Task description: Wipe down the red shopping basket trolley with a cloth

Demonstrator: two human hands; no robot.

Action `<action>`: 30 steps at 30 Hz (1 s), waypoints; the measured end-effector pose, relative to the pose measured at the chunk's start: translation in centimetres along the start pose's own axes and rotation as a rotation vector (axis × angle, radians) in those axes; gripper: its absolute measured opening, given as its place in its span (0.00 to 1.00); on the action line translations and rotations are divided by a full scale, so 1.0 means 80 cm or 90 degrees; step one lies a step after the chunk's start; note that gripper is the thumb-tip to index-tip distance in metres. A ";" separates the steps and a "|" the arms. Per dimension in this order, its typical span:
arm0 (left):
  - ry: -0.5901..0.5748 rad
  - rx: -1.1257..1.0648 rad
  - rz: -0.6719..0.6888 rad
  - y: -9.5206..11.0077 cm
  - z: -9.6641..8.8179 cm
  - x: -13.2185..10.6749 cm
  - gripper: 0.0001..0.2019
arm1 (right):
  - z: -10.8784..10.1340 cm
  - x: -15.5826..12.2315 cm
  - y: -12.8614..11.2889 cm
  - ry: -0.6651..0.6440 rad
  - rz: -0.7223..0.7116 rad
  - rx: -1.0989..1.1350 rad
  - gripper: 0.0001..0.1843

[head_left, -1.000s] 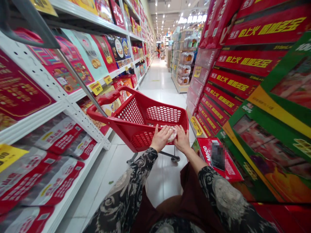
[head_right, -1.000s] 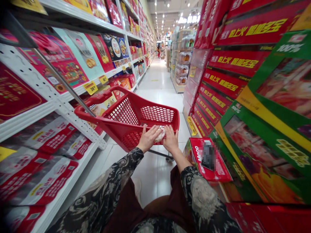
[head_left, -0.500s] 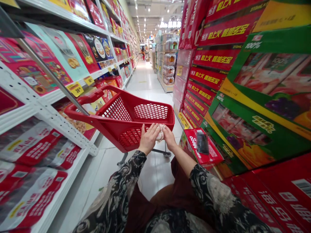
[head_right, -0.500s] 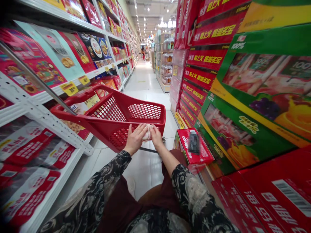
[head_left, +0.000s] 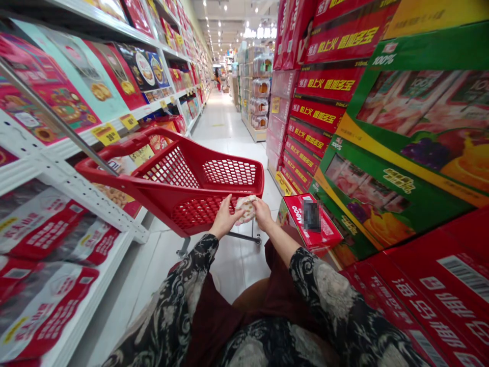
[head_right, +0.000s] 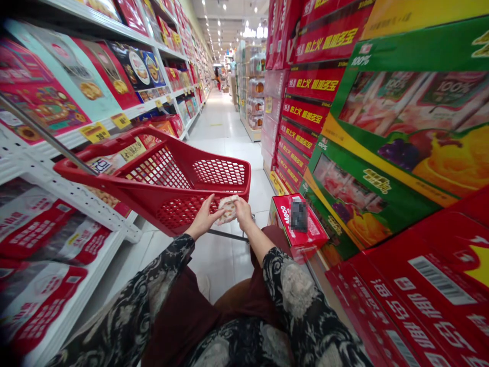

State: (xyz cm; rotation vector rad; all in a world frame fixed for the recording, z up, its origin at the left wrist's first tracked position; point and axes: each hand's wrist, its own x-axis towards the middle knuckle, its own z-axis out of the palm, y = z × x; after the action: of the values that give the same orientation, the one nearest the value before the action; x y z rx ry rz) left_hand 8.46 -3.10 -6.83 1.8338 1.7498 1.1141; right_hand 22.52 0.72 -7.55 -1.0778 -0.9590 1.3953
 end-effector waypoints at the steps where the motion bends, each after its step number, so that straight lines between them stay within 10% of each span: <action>1: 0.019 -0.020 -0.018 0.000 0.000 0.003 0.33 | 0.001 0.000 0.000 -0.003 0.001 -0.003 0.10; 8: -0.071 -0.256 -0.141 0.021 0.005 0.001 0.16 | -0.004 -0.017 -0.011 -0.078 -0.039 -0.104 0.15; 18: 0.105 -0.249 -0.215 0.063 -0.027 -0.026 0.07 | -0.046 -0.056 -0.038 -0.126 -0.219 -0.489 0.11; 23: -0.113 -0.271 -0.248 0.078 -0.066 -0.037 0.09 | -0.053 -0.069 -0.060 -0.156 -0.350 -0.672 0.17; 30: -0.279 -0.144 -0.209 0.080 -0.120 -0.050 0.15 | -0.059 -0.082 -0.074 -0.174 -0.215 -0.441 0.15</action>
State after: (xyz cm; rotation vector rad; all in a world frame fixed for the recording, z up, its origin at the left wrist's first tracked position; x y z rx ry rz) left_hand 5.89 -10.31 2.65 1.4530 1.5228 0.6852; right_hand 28.69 -5.28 -2.48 -1.1532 -1.8181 0.9537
